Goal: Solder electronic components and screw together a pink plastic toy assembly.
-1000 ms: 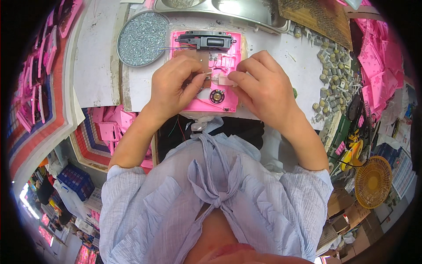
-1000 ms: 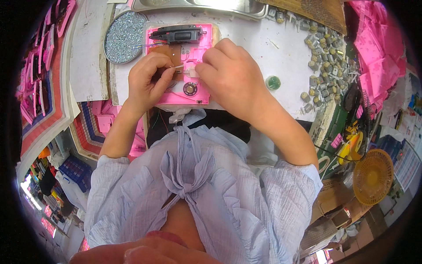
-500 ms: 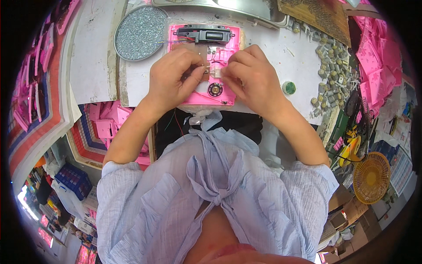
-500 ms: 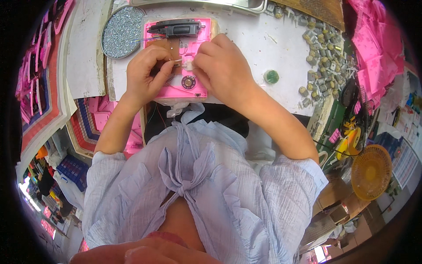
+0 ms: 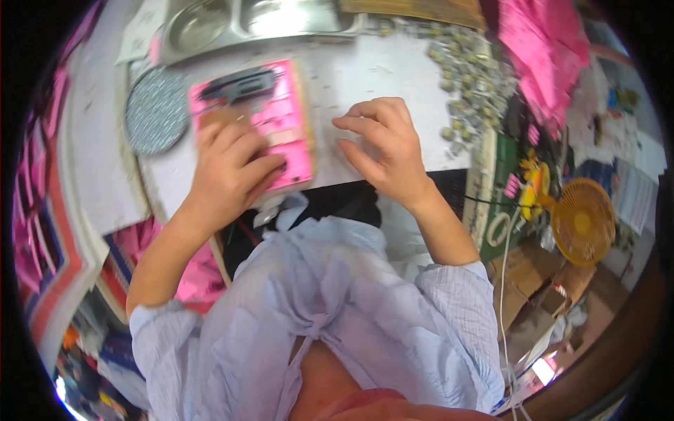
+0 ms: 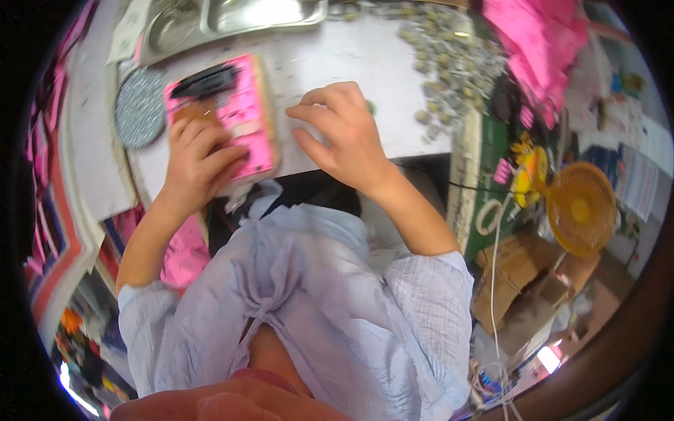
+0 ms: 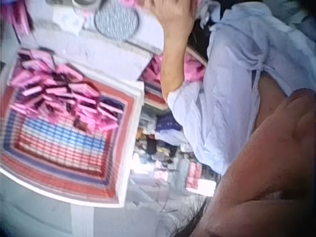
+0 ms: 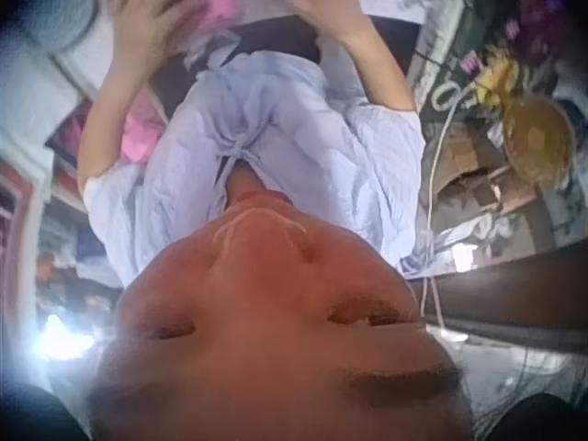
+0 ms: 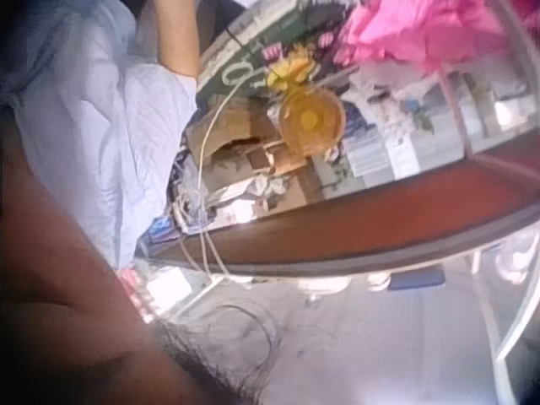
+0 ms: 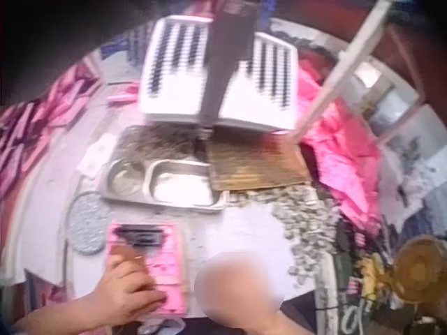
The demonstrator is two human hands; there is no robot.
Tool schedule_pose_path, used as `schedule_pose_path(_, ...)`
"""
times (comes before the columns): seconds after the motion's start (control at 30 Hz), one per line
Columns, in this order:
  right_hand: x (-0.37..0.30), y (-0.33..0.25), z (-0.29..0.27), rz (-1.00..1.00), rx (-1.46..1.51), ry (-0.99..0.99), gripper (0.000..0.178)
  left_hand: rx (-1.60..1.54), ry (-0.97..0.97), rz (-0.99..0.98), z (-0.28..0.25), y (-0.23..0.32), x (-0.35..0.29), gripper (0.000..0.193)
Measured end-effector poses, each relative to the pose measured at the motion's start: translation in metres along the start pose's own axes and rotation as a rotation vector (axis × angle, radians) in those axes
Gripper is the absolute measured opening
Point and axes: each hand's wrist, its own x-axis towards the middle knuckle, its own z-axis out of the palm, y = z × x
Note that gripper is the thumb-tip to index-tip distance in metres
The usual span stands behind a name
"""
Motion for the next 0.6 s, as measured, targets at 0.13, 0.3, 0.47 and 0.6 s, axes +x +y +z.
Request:
schedule_pose_path(0.13, -0.004, 0.059, -0.055, 0.123, -0.325, 0.065, 0.018, 0.042, 0.007, -0.101, 0.001, 0.012, -0.002, 0.029)
schedule_pose_path(0.3, -0.007, 0.115, -0.101, 0.325, -0.739, -0.016, 0.019, 0.028, -0.004, -0.144, 0.001, 0.020, 0.001, 0.031)
schedule_pose_path(0.47, 0.009, 0.093, -0.083, 0.159, -0.564, -0.017, 0.024, -0.157, 0.085, -0.222, -0.019, 0.032, 0.030, 0.033)
schedule_pose_path(0.6, 0.023, 0.023, -0.048, 0.163, 0.123, -0.112, 0.027, -0.396, -0.050, -0.389, -0.012, 0.035, 0.093, 0.025)
